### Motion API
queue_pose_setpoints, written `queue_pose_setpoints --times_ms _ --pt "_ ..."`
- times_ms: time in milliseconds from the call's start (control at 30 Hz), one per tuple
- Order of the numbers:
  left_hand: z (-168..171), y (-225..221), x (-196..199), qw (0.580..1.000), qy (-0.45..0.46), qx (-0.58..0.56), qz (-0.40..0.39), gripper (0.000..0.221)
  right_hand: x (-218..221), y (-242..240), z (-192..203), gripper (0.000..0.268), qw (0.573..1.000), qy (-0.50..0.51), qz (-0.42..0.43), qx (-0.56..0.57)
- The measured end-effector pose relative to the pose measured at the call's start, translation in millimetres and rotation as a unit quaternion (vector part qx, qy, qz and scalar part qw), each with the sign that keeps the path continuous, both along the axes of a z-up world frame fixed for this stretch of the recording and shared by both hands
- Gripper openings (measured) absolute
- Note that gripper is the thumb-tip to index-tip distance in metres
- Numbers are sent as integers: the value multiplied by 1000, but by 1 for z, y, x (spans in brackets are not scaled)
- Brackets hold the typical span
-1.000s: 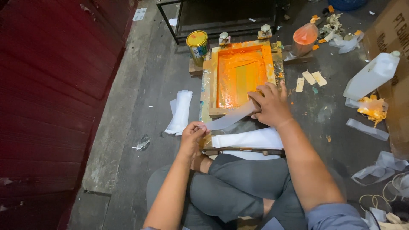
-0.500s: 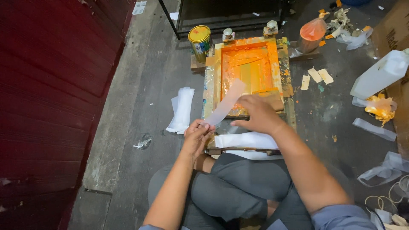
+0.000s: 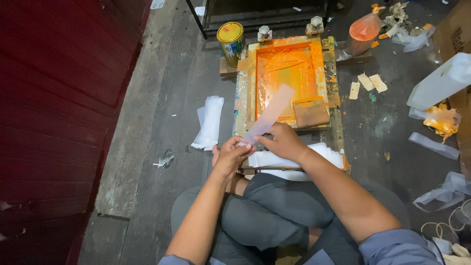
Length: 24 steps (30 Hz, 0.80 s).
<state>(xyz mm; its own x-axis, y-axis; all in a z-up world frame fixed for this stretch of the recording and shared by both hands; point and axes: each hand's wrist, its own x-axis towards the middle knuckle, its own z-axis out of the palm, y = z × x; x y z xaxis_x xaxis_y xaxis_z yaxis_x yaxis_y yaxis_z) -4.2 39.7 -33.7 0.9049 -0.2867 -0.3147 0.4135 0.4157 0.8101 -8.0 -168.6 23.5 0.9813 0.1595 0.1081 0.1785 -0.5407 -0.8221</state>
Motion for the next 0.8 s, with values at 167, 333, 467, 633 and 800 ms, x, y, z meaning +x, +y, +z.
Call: queue_pose_setpoints --times_ms 167,333,467,633,800 --pt "-6 2 3 1000 -1 16 -5 22 3 1 3 23 997 24 -60 46" --pt "-9 4 4 1000 -5 26 -8 24 9 -8 -8 18 982 32 -115 147" --pt "-10 4 4 1000 -6 20 -11 25 15 -18 -9 20 975 9 -161 154" --pt "-5 2 3 1000 -9 17 -10 24 18 -27 -2 17 959 -19 -173 222" --pt "-2 2 2 1000 -13 20 -8 23 22 -33 -12 19 932 -39 -187 307"
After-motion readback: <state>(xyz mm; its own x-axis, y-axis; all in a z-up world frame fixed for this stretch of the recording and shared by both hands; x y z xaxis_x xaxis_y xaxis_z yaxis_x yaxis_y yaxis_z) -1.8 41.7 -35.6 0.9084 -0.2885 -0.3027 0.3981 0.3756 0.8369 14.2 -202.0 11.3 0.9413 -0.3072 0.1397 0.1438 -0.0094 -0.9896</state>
